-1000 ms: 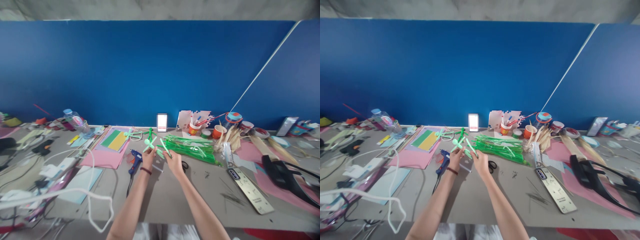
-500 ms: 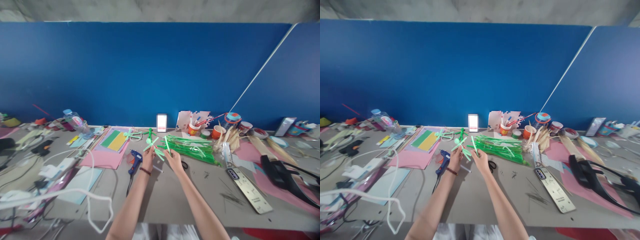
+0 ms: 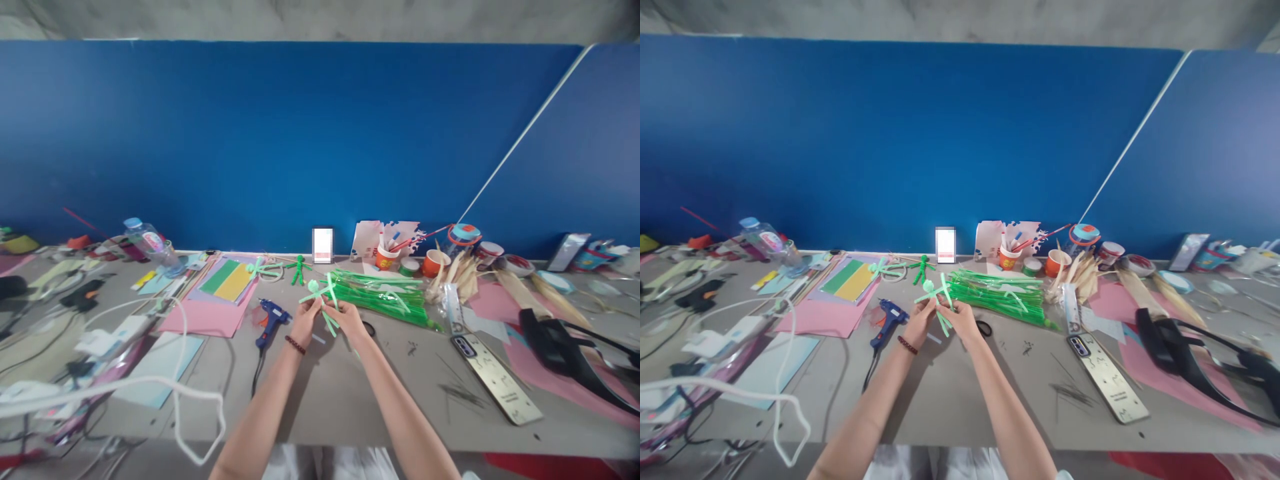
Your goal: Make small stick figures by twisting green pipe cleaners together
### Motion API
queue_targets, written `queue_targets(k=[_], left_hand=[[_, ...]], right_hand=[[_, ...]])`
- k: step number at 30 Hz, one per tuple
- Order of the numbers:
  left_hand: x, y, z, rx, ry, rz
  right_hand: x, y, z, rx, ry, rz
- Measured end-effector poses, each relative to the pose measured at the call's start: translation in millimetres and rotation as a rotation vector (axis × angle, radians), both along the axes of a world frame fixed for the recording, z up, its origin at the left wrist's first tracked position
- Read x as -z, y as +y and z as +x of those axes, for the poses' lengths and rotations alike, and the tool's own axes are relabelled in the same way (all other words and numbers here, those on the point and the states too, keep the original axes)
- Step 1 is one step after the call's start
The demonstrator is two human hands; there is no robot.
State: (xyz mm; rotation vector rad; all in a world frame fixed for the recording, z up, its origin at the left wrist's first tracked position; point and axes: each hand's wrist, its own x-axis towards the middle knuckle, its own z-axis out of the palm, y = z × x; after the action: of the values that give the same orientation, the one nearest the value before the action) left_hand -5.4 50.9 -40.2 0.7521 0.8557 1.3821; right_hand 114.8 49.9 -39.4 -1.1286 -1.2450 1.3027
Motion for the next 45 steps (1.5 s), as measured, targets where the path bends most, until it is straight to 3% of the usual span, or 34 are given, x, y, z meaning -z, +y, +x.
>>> queue_targets(k=[7, 12, 23, 31, 37, 45], left_hand=[[7.8, 1, 3, -0.083, 0.073, -0.009], [4.8, -1, 4, -0.057, 0.064, -0.057], [-16.4, -10, 5, 0.007, -0.155, -0.066], [-8.0, -3, 2, -0.009, -0.149, -0.083], [-11.4, -6, 2, 0.011, -0.207, -0.173], [-8.2, -8, 1, 0.023, -0.215, -0.17]], right_hand=[[-3.6, -4, -5, 0.06, -0.118, 0.193], [-6.5, -8, -9, 0.085, -0.152, 0.271], [2.2, -10, -14, 0.08, 0.061, 0.06], [-3.1, -6, -11, 0.109, -0.001, 0.133], [-5.2, -8, -11, 0.087, -0.009, 0.132], [-6.5, -11, -14, 0.11, -0.069, 0.182]])
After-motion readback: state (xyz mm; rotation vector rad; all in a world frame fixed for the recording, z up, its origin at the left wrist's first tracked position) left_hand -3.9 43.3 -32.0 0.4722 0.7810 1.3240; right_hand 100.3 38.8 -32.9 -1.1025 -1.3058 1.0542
